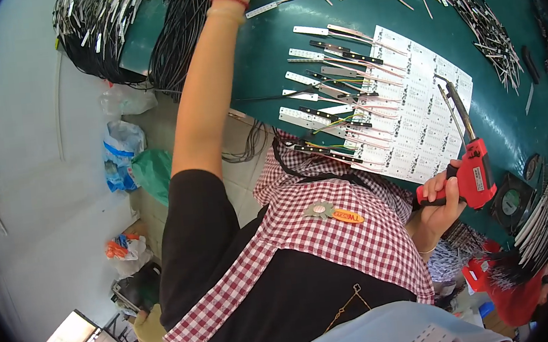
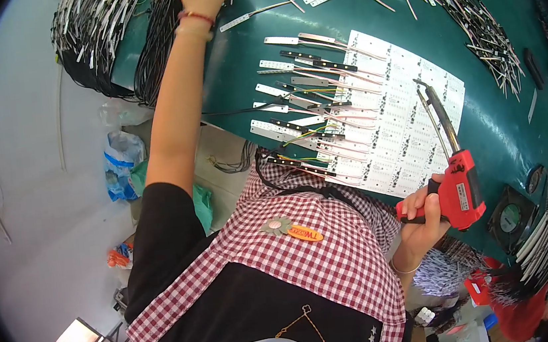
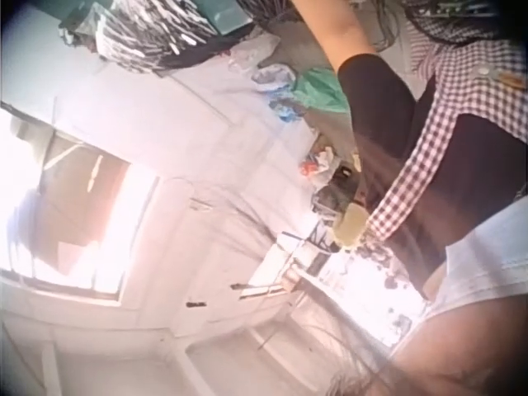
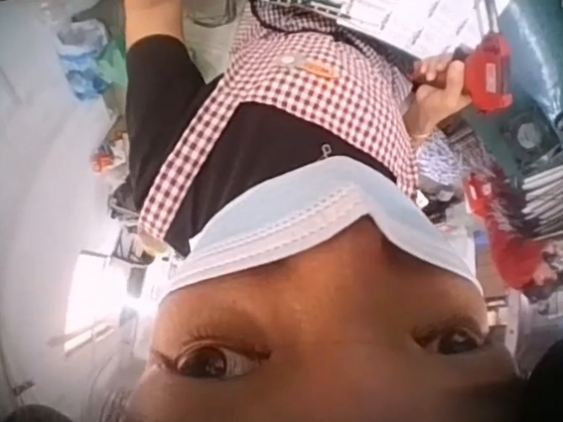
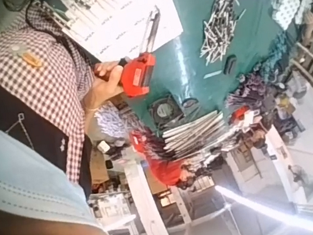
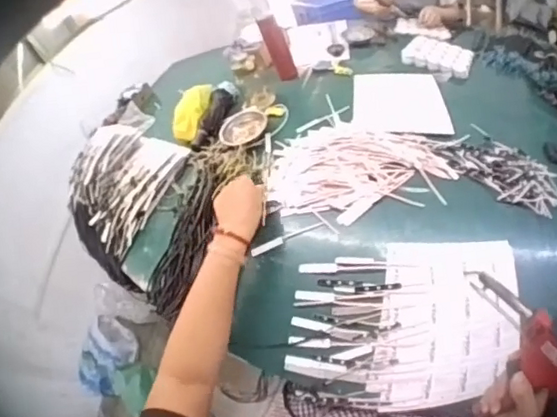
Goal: Soldering wires onto LED light strip components at an industrial workbench.
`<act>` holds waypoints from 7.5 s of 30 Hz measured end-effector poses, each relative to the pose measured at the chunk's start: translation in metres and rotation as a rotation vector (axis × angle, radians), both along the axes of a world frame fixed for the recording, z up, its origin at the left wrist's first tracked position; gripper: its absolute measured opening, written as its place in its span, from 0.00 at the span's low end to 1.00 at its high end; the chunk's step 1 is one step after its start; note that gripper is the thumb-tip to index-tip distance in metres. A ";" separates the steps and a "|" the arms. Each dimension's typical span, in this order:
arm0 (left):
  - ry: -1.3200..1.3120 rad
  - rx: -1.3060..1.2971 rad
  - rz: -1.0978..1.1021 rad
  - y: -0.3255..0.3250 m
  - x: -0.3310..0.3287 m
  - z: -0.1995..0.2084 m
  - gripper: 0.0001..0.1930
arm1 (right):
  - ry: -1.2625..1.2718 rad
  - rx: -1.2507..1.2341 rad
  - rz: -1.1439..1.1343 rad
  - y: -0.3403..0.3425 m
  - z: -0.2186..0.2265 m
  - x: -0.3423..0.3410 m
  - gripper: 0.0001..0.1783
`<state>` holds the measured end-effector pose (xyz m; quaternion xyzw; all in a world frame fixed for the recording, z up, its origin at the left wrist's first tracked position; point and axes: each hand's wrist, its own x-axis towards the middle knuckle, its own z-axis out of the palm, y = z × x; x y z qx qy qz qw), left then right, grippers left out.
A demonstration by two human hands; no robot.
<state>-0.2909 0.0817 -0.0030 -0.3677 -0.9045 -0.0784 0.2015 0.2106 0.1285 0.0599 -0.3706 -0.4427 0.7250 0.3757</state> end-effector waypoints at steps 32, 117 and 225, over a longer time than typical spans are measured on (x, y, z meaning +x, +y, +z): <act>-1.257 0.099 -0.654 0.025 0.183 0.051 0.07 | -0.034 -0.012 0.065 0.004 0.017 -0.008 0.17; -0.828 0.133 -0.398 0.016 0.214 0.032 0.05 | -0.447 0.064 0.160 0.001 0.024 -0.048 0.17; -0.806 0.110 -0.450 0.023 0.204 0.022 0.06 | -0.479 0.099 0.207 0.012 0.010 -0.049 0.12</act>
